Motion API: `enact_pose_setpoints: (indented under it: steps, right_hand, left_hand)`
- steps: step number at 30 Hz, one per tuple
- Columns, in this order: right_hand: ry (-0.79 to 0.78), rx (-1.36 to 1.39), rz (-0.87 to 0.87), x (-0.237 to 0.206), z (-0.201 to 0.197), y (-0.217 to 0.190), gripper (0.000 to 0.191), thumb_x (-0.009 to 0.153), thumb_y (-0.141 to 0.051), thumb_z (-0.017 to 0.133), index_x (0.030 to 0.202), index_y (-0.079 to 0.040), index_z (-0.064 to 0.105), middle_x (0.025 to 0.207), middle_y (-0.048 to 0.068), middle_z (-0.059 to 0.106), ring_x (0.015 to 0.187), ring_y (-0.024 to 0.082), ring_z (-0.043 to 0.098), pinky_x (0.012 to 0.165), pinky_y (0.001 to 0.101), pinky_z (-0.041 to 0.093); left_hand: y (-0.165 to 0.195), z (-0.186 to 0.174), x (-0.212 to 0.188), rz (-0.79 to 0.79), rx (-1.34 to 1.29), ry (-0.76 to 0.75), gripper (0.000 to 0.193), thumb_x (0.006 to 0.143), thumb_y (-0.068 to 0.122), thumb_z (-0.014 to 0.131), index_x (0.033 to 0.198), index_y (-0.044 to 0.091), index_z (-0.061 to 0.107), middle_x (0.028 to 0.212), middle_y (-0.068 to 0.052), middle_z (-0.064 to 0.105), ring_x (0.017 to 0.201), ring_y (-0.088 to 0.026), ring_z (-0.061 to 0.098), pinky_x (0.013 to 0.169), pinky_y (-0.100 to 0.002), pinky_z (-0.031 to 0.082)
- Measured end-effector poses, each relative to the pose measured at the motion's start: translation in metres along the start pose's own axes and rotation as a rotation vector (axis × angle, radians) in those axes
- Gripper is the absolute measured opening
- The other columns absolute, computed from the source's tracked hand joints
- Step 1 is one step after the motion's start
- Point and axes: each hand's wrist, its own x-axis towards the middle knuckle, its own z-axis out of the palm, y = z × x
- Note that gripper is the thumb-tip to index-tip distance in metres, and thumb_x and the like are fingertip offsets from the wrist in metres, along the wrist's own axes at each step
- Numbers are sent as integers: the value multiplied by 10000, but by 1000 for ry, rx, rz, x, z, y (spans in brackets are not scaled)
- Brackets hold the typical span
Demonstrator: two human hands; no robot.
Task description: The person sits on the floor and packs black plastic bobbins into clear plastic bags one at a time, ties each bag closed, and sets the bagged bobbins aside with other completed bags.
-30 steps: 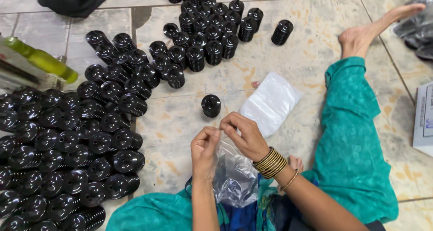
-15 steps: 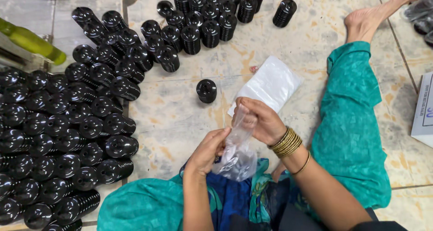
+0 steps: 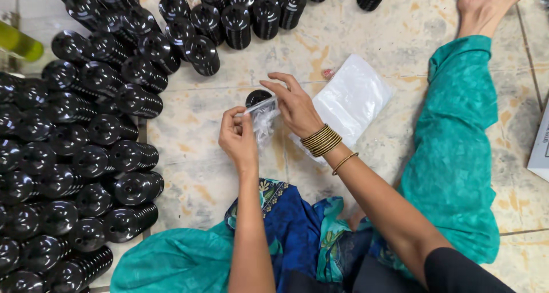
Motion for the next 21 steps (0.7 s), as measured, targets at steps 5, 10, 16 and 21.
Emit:
enact_pose_setpoints:
  steps: [5, 10, 16, 21]
  right_hand:
    - [-136, 43, 52, 4, 5, 7, 401, 909, 95, 531, 1242, -73, 681, 1137, 108, 649, 993, 274, 668, 856, 339, 528]
    - [-214, 72, 159, 5, 7, 3, 280, 942, 70, 550, 1153, -51, 688, 973, 115, 585, 868, 244, 623, 781, 326, 507]
    - [-278, 104, 239, -1, 15, 7, 360, 878, 104, 510, 1155, -49, 683, 1005, 115, 587, 856, 242, 615, 771, 317, 503]
    - [-269, 330, 302, -9, 30, 38, 441, 849, 141, 452, 1171, -41, 693, 1150, 82, 653, 1104, 181, 642, 968, 284, 514]
  left_hand:
    - [-4, 0, 5, 5, 10, -1, 75, 996, 85, 669, 966, 43, 615, 696, 68, 514, 594, -9, 396, 514, -208, 313]
    - [-13, -4, 12, -85, -55, -52, 259, 1021, 135, 666, 817, 55, 528, 645, 89, 434, 581, -1, 326, 499, -223, 241]
    - [-37, -10, 14, -187, -53, -59, 401, 1015, 186, 683, 681, 75, 491, 604, 104, 451, 567, 1, 332, 486, -235, 246]
    - [-50, -15, 16, -453, -321, -54, 379, 989, 196, 706, 674, 97, 520, 596, 77, 449, 514, -17, 342, 451, -233, 243]
